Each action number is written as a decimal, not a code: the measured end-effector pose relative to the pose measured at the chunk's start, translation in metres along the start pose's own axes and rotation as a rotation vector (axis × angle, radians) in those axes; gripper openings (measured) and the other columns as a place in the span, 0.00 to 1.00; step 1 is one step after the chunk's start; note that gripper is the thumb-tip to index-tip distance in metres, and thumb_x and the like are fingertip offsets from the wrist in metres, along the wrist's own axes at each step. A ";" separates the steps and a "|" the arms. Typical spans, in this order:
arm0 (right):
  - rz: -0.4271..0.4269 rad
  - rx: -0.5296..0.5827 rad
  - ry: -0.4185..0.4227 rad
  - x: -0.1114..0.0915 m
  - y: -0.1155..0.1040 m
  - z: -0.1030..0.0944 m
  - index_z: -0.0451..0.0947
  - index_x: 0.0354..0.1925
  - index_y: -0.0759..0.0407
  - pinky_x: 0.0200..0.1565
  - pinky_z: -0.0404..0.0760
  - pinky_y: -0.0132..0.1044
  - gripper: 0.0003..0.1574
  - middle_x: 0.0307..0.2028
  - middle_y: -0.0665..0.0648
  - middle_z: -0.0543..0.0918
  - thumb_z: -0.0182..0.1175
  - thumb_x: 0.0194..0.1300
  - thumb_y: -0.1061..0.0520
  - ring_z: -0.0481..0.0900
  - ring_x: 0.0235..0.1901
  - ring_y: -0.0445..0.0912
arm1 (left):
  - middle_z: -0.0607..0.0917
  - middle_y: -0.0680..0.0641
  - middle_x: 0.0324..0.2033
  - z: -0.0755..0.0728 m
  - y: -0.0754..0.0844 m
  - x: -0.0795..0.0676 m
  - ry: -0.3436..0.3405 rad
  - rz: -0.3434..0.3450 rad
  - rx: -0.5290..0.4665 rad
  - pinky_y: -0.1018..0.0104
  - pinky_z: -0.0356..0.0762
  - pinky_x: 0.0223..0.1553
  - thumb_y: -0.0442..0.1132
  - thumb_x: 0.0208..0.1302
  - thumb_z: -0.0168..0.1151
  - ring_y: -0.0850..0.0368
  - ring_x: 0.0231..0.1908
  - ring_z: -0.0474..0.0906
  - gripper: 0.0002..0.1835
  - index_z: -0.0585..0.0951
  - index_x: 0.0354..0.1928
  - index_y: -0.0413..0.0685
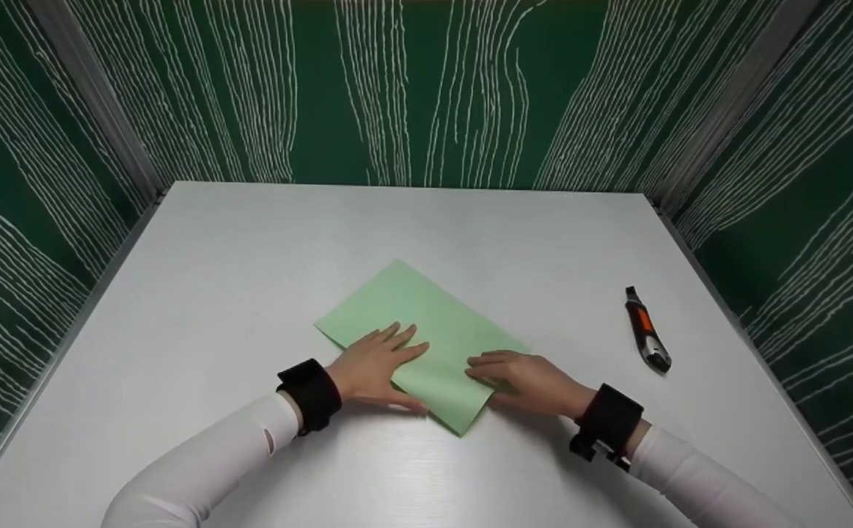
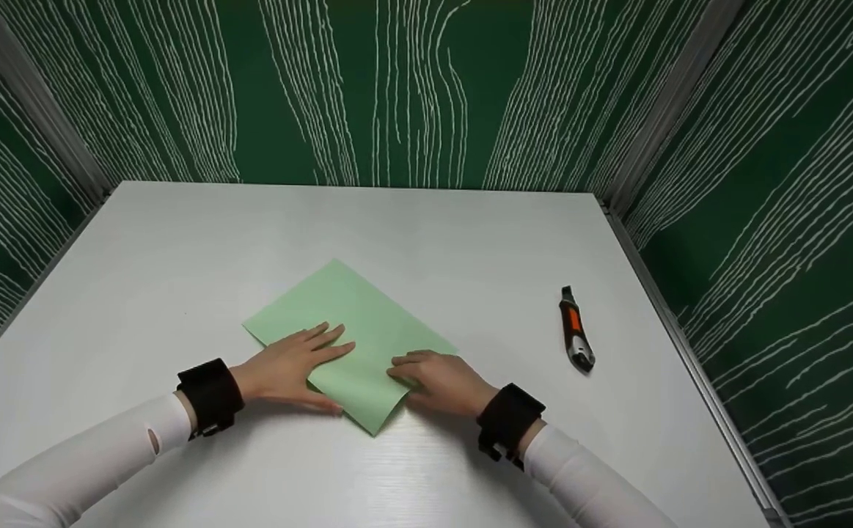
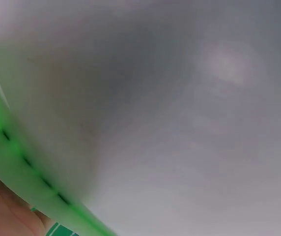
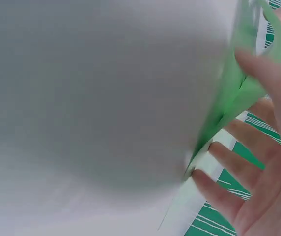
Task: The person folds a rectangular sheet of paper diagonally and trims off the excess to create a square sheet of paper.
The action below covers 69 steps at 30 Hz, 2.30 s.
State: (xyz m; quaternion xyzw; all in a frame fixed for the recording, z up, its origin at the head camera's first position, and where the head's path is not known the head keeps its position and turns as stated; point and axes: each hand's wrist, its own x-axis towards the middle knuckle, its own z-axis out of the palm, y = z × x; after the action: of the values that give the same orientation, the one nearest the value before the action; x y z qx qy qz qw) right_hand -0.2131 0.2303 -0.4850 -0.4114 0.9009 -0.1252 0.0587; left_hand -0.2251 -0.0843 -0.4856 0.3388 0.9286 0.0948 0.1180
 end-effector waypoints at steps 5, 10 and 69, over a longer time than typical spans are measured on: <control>-0.026 -0.034 0.068 0.001 0.000 0.000 0.83 0.61 0.54 0.59 0.83 0.53 0.23 0.62 0.57 0.85 0.63 0.70 0.65 0.82 0.63 0.55 | 0.53 0.44 0.82 -0.003 0.000 -0.002 -0.012 0.012 0.024 0.41 0.57 0.79 0.79 0.53 0.63 0.38 0.82 0.48 0.57 0.59 0.81 0.63; -0.021 -0.044 0.110 0.003 -0.001 0.001 0.86 0.57 0.53 0.57 0.85 0.51 0.18 0.59 0.55 0.87 0.61 0.72 0.64 0.85 0.59 0.52 | 0.62 0.43 0.80 -0.003 0.002 -0.001 0.033 0.021 0.048 0.41 0.67 0.74 0.77 0.53 0.66 0.37 0.79 0.57 0.52 0.67 0.77 0.62; 0.415 0.501 0.184 0.006 0.050 -0.005 0.88 0.40 0.61 0.35 0.74 0.26 0.13 0.35 0.59 0.89 0.68 0.69 0.52 0.77 0.30 0.36 | 0.70 0.49 0.23 -0.013 -0.010 0.021 0.385 -0.337 -0.657 0.63 0.64 0.36 0.39 0.64 0.71 0.54 0.27 0.66 0.17 0.74 0.27 0.38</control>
State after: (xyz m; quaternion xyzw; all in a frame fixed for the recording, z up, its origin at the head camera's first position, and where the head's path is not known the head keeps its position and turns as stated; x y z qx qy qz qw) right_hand -0.2548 0.2582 -0.4935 -0.1788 0.9082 -0.3648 0.1009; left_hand -0.2509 -0.0797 -0.4788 0.1026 0.8966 0.4269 0.0577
